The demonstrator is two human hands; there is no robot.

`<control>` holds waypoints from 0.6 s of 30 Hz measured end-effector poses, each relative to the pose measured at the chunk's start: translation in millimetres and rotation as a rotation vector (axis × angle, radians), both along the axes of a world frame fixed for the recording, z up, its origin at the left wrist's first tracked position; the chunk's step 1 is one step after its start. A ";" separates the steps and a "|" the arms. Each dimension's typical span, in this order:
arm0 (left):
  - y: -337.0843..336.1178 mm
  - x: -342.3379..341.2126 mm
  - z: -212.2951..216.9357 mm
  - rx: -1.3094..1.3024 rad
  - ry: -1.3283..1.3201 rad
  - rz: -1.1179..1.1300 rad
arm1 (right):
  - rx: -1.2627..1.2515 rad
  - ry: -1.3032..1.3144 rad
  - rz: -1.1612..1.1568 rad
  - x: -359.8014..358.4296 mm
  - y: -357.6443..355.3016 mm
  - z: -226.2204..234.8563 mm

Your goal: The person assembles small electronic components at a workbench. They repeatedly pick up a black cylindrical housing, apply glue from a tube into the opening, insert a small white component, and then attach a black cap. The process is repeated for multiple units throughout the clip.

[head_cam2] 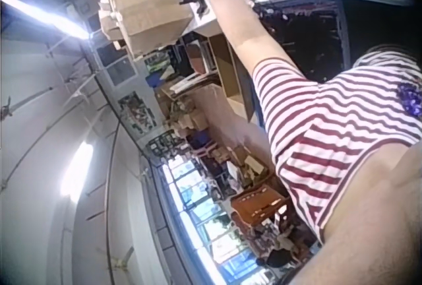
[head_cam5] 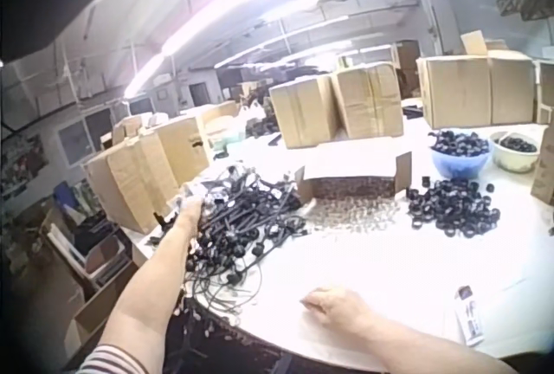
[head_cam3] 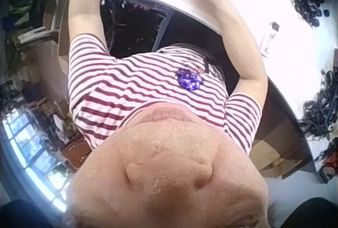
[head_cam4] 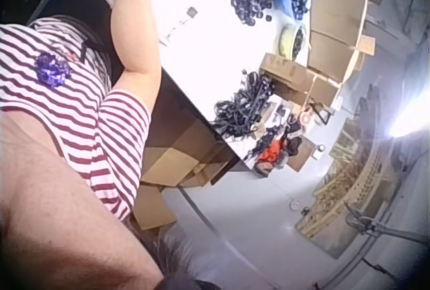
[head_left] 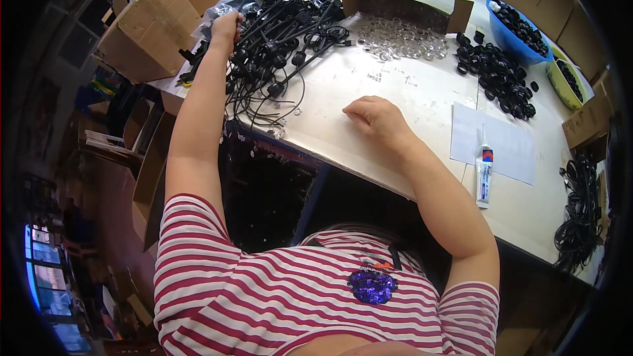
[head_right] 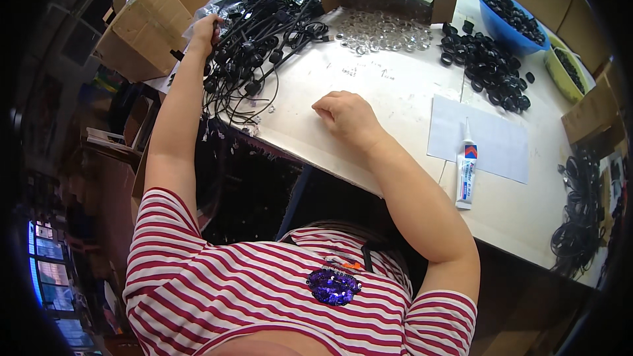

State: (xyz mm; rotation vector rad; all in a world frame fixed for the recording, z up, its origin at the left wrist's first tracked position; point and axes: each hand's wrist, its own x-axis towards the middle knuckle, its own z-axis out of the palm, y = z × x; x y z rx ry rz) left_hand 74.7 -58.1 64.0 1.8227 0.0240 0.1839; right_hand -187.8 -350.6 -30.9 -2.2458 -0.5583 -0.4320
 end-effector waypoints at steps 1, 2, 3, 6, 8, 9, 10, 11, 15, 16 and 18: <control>-0.6 -2.9 3.0 -0.113 -0.065 -0.016 | 0.006 0.001 0.004 -0.4 -0.4 0.2; -1.5 -8.0 6.0 -0.228 -0.128 -0.031 | 0.012 0.010 -0.001 -0.5 -0.4 0.2; -3.0 -14.3 9.3 -0.336 -0.231 -0.072 | 0.018 0.020 -0.005 -0.7 -0.4 0.4; -0.8 -33.7 27.6 -0.491 -0.536 -0.111 | 0.039 0.033 -0.014 -0.9 -0.3 1.6; 0.7 -45.4 41.9 -0.492 -0.608 -0.143 | 0.092 0.039 -0.008 0.4 -2.4 1.1; 6.7 -58.3 49.4 -0.485 -0.641 -0.144 | 0.140 0.048 0.014 0.9 -2.5 0.1; 13.7 -68.2 61.2 -0.411 -0.634 -0.159 | 0.190 0.059 0.036 3.8 -2.7 -0.3; 21.3 -75.6 65.7 -0.347 -0.609 -0.172 | 0.179 -0.011 -0.013 7.8 -4.6 -4.5; 33.0 -125.3 63.7 -0.170 -0.535 -0.246 | 0.290 -0.330 -0.262 11.0 -25.6 9.6; 39.6 -149.7 70.0 -0.143 -0.464 -0.278 | 0.384 -0.366 -0.321 8.8 -27.6 16.3; 38.2 -178.3 70.9 0.032 -0.573 -0.350 | 0.542 -0.661 -0.105 -17.9 -32.7 58.7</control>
